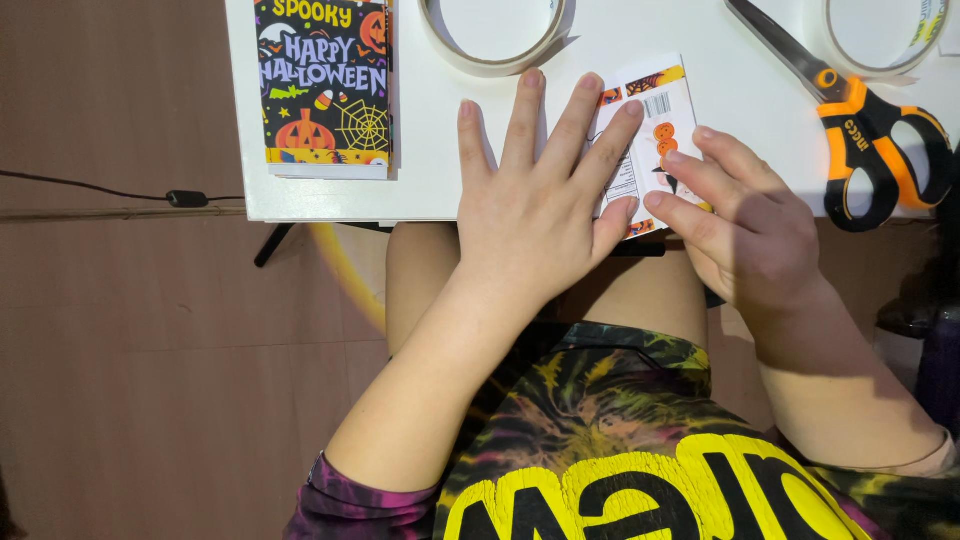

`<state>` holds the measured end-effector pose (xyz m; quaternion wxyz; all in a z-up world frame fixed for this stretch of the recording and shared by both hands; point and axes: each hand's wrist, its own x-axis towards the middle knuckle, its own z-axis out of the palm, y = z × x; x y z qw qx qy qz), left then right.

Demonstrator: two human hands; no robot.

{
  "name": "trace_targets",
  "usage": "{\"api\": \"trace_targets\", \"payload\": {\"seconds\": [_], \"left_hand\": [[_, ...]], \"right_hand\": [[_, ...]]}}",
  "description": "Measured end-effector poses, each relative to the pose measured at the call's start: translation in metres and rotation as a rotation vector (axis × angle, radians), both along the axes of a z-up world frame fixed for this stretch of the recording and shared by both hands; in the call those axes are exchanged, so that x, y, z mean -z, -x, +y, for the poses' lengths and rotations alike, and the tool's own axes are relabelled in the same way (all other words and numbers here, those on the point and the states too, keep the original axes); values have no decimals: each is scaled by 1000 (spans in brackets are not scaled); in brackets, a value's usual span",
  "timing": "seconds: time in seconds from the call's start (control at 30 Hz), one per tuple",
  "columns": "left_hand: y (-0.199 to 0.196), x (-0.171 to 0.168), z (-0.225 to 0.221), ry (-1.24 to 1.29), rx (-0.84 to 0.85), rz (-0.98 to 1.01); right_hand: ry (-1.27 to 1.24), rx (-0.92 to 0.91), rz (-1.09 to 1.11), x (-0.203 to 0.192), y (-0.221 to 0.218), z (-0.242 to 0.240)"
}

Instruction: The person tapes the edges of a paper card, folds it over a stack of cards, and presses the opening into a heat sealer to seal it.

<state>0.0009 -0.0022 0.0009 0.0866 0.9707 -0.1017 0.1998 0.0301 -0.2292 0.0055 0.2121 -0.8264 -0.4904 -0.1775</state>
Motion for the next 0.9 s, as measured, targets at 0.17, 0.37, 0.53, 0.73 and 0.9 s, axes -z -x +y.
{"api": "trace_targets", "payload": {"seconds": [0.17, 0.37, 0.53, 0.73, 0.9], "left_hand": [[0, 0, 0, 13, -7, -16], [-1, 1, 0, 4, -4, -7], [-1, 1, 0, -4, -1, -7], [0, 3, 0, -1, 5, 19], [0, 3, 0, 3, 8, 27]], "right_hand": [[10, -6, 20, 0, -1, -1], [15, 4, 48, 0, 0, -2], [4, 4, 51, 3, -1, -2], [-6, -7, 124, 4, -1, -6], [28, -53, 129, -1, -4, -10]]}}
